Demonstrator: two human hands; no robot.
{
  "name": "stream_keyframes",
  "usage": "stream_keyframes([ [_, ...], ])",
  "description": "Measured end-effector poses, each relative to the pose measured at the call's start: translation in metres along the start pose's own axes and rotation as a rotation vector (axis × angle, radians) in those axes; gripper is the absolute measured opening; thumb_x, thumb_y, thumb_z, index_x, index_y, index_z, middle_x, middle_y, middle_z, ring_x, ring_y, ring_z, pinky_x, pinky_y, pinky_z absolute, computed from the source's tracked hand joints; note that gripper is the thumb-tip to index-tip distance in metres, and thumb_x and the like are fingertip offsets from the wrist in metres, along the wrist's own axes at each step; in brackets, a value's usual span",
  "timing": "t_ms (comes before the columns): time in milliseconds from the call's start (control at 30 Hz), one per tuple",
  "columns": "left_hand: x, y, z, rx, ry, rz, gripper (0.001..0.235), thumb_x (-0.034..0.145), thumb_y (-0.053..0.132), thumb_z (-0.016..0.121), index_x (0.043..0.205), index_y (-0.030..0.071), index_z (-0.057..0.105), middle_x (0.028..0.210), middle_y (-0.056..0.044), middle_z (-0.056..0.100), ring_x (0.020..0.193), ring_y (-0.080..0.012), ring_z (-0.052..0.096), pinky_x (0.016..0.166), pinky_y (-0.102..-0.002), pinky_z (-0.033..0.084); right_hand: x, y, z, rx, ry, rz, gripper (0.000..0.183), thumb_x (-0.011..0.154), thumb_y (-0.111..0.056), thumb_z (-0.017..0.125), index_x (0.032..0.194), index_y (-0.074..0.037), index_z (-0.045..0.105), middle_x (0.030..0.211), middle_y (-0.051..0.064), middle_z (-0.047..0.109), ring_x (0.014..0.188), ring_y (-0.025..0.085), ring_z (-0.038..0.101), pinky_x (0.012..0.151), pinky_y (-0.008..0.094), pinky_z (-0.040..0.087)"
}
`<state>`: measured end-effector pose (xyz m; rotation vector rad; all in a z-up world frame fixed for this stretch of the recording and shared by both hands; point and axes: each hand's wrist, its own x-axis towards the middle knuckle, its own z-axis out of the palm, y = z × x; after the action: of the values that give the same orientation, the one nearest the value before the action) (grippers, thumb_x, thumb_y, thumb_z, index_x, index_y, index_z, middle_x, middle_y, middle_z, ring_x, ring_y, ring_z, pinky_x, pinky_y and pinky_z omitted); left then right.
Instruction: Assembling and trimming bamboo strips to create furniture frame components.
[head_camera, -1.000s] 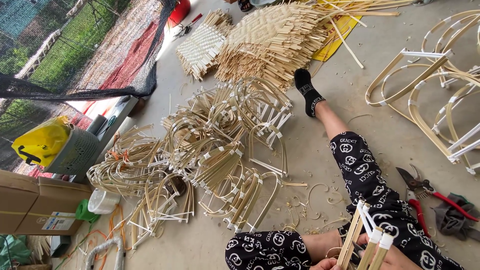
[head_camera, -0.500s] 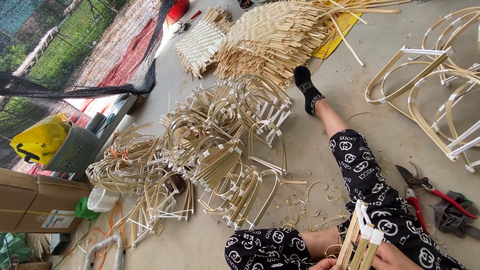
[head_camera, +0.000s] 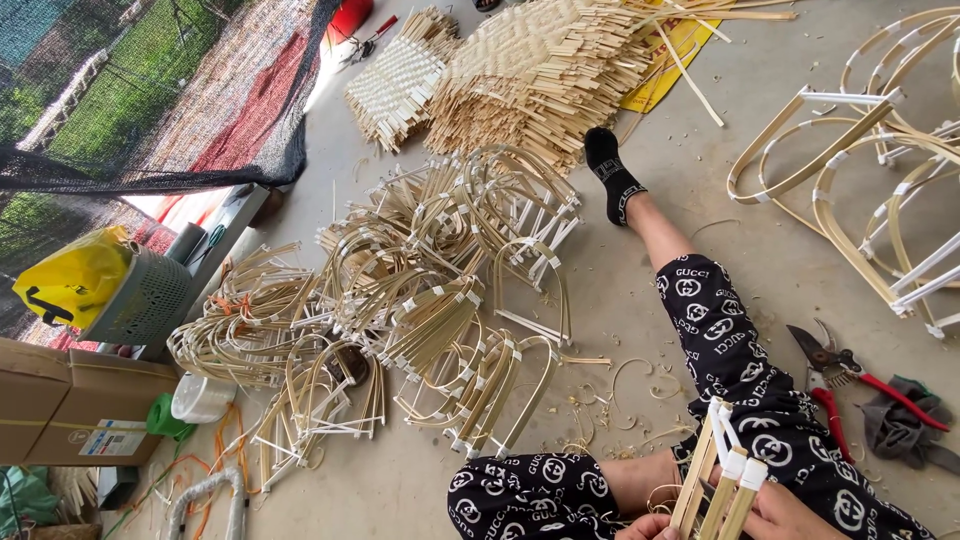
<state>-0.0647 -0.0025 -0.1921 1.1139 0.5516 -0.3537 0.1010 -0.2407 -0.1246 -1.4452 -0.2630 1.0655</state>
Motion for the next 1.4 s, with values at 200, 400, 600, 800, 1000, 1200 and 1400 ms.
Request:
stream_keyframes([
  [200, -0.008, 0.013, 0.009, -0.014, 0.017, -0.021, 0.025, 0.101, 0.019, 0.074, 0.115, -0.002, 0.072, 0.104, -0.005, 0.077, 0.096, -0.0089, 0.073, 0.095, -0.025, 0.058, -0.003, 0.000, -0.002, -0.061, -0.022, -0.045, 0.054, 0.090, -0.002, 0.057, 0.143, -0.005, 0.047, 0.127, 0.014, 0.063, 0.115, 0.020, 0.068, 0.101, 0.034, 0.056],
  [400, -0.013, 0.017, 0.011, 0.029, 0.008, -0.001, 0.027, 0.102, 0.021, 0.073, 0.116, -0.002, 0.072, 0.104, -0.005, 0.077, 0.095, -0.0082, 0.071, 0.094, -0.025, 0.056, -0.003, 0.004, -0.005, -0.209, 0.014, -0.141, 0.058, 0.088, -0.003, 0.058, 0.145, -0.005, 0.051, 0.130, 0.011, 0.060, 0.120, 0.020, 0.062, 0.106, 0.032, 0.052],
  [600, -0.016, 0.023, 0.011, -0.013, -0.047, -0.031, 0.029, 0.104, 0.021, 0.069, 0.121, -0.002, 0.069, 0.109, -0.005, 0.076, 0.101, -0.0087, 0.072, 0.099, -0.025, 0.056, -0.011, -0.018, 0.006, -0.177, 0.033, -0.115, 0.052, 0.093, -0.008, 0.060, 0.145, -0.004, 0.053, 0.130, 0.012, 0.061, 0.121, 0.020, 0.065, 0.106, 0.033, 0.052],
  [800, -0.033, 0.044, 0.024, -0.056, -0.007, -0.047, 0.027, 0.103, 0.018, 0.071, 0.119, -0.003, 0.070, 0.107, -0.007, 0.077, 0.097, -0.0103, 0.073, 0.095, -0.026, 0.058, -0.016, -0.027, 0.007, -0.214, 0.047, -0.111, 0.054, 0.092, -0.010, 0.062, 0.145, -0.005, 0.052, 0.132, 0.010, 0.060, 0.123, 0.018, 0.064, 0.107, 0.032, 0.051],
  [1000, -0.053, 0.067, 0.036, -0.125, -0.018, -0.018, 0.026, 0.102, 0.018, 0.070, 0.117, -0.004, 0.071, 0.104, -0.009, 0.078, 0.094, -0.0120, 0.073, 0.093, -0.027, 0.058, -0.026, -0.054, 0.013, -0.159, -0.018, -0.050, 0.047, 0.094, -0.015, 0.060, 0.139, -0.004, 0.055, 0.120, 0.013, 0.067, 0.109, 0.020, 0.065, 0.098, 0.034, 0.056],
  [1200, -0.055, 0.072, 0.042, -0.127, 0.018, -0.019, 0.026, 0.100, 0.018, 0.071, 0.116, -0.003, 0.071, 0.103, -0.010, 0.078, 0.095, -0.0130, 0.074, 0.094, -0.028, 0.059, -0.030, -0.067, 0.014, -0.192, -0.036, -0.089, 0.047, 0.093, -0.018, 0.059, 0.138, -0.004, 0.062, 0.117, 0.011, 0.072, 0.108, 0.018, 0.071, 0.097, 0.033, 0.057],
  [1400, -0.051, 0.057, 0.036, -0.141, 0.013, 0.008, 0.027, 0.102, 0.015, 0.072, 0.119, -0.005, 0.071, 0.105, -0.011, 0.079, 0.095, -0.0140, 0.075, 0.092, -0.028, 0.059, -0.034, -0.072, 0.016, -0.188, -0.034, -0.112, 0.038, 0.094, -0.018, 0.059, 0.129, -0.003, 0.061, 0.101, 0.009, 0.073, 0.089, 0.015, 0.067, 0.079, 0.029, 0.059],
])
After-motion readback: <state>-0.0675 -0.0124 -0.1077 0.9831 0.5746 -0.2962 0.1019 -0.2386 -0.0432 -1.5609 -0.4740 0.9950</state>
